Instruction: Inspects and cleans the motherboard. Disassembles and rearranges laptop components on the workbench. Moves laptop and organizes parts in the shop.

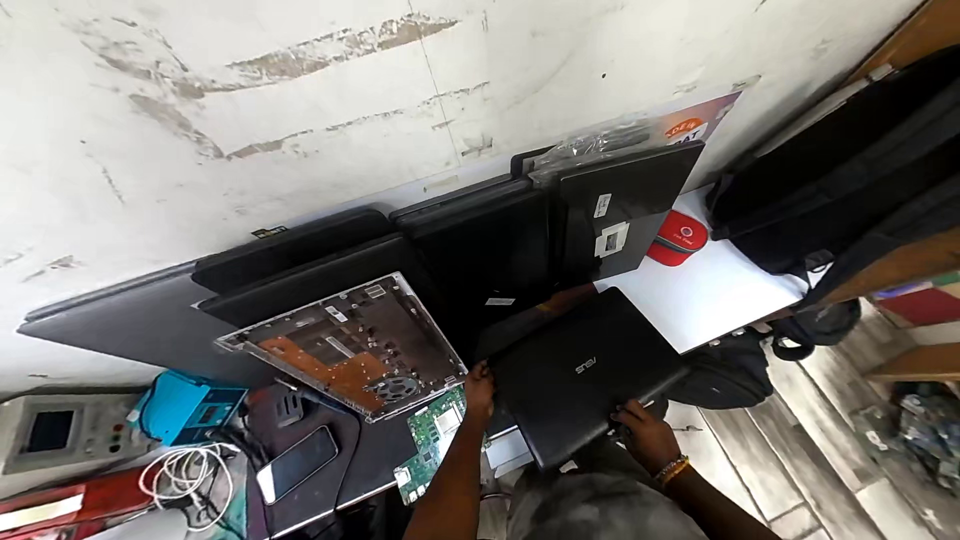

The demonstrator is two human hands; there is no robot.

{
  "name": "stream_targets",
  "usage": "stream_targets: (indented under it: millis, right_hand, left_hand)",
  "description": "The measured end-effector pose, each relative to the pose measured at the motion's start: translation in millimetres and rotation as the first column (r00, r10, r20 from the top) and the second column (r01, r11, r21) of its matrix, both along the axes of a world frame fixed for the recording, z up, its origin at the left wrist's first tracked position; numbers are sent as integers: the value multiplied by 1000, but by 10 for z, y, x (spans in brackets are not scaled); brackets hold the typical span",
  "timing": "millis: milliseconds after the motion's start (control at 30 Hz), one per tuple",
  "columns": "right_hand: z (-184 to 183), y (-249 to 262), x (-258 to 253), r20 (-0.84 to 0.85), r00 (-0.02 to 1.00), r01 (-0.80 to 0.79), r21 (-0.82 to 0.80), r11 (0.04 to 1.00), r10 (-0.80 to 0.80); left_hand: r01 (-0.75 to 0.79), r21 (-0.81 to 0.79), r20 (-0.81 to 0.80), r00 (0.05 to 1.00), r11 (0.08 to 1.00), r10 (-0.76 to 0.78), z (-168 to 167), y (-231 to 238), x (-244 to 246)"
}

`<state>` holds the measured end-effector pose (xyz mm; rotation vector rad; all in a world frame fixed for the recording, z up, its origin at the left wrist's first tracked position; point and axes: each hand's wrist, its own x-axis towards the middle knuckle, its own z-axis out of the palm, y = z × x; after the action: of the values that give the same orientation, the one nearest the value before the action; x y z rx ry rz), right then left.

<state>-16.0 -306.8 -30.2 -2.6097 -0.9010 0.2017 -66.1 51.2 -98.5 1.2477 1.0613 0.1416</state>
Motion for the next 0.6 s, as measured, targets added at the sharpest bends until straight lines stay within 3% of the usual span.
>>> stream_targets:
  millis: [167, 300, 467, 600]
  right_hand:
    - [-167, -23, 16, -61, 998, -9, -61, 998, 5]
    - [-243, -50, 35, -185, 982, 21, -118, 993, -43]
    - [-313, -80, 3, -153, 987, 44, -82, 996, -56]
    - [-346, -76, -8, -142, 988, 51, -55, 997, -59]
  left_hand:
    - [-18, 17, -22, 1000, 1000, 18, -29, -3, 31]
    - [7, -164, 55, 998, 986, 2, 30, 70, -17]
    - [-161, -377, 31, 982, 912, 186, 177, 13, -3]
    - [-98, -166, -15, 995, 981, 97, 128, -26, 32]
